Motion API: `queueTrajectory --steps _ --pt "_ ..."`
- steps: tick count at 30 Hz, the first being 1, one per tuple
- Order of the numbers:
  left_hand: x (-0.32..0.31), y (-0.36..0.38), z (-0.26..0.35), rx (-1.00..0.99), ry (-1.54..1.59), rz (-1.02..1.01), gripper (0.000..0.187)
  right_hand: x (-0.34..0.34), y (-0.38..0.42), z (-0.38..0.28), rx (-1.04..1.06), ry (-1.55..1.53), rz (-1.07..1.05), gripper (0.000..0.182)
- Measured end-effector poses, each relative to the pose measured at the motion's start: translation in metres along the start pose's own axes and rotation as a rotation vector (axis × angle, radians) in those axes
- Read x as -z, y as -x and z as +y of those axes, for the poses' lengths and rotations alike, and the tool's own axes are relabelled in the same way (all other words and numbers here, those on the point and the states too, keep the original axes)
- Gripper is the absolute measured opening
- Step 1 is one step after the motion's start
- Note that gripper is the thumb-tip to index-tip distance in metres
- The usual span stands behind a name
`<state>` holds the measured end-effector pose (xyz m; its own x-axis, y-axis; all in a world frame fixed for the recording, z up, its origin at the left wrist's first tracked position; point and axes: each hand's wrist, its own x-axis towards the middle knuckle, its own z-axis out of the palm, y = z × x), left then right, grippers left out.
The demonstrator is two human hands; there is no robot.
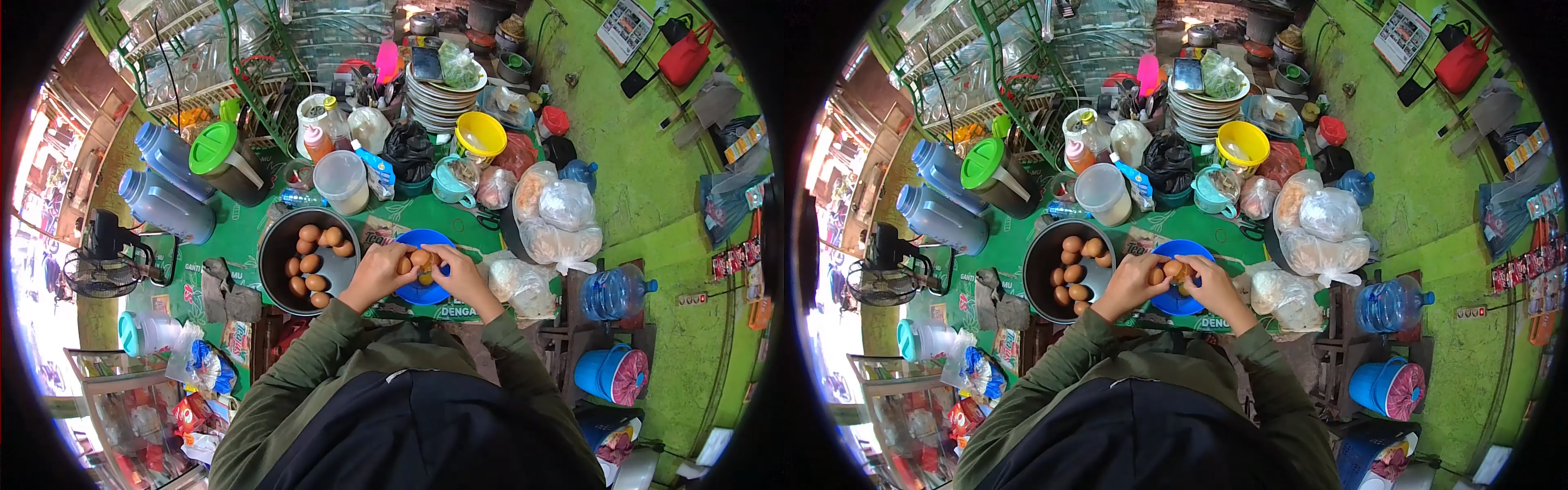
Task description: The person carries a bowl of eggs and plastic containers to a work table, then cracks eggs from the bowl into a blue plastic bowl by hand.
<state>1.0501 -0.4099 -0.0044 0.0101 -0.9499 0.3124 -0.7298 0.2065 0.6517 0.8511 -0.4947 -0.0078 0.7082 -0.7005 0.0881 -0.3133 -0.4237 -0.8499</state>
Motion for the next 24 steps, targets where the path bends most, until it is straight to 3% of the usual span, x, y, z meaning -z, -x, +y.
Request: queueTrajectory --steps 4,8,15,22,24 --pt "0.008 -0.004 -0.007 -0.132 -0.118 -0.109 0.041 0.009 0.000 0.003 0.149 0.103 -0.024 0.047" --pt "0.011 -0.013 -0.010 -0.315 -0.280 -0.177 0.044 0.020 0.000 -0.011 0.279 0.397 -0.087 0.056" --pt "0.017 -0.018 -0.005 -0.324 -0.399 -0.241 0.044 0.028 -0.002 -0.010 0.396 0.684 -0.100 0.058" --pt "0.018 -0.009 0.003 -0.281 -0.471 -0.146 0.037 0.031 0.014 -0.012 0.362 0.664 0.062 0.056" --pt "0.015 -0.004 0.001 -0.264 -0.455 -0.135 0.034 0.022 0.021 0.001 0.265 0.582 -0.029 0.055"
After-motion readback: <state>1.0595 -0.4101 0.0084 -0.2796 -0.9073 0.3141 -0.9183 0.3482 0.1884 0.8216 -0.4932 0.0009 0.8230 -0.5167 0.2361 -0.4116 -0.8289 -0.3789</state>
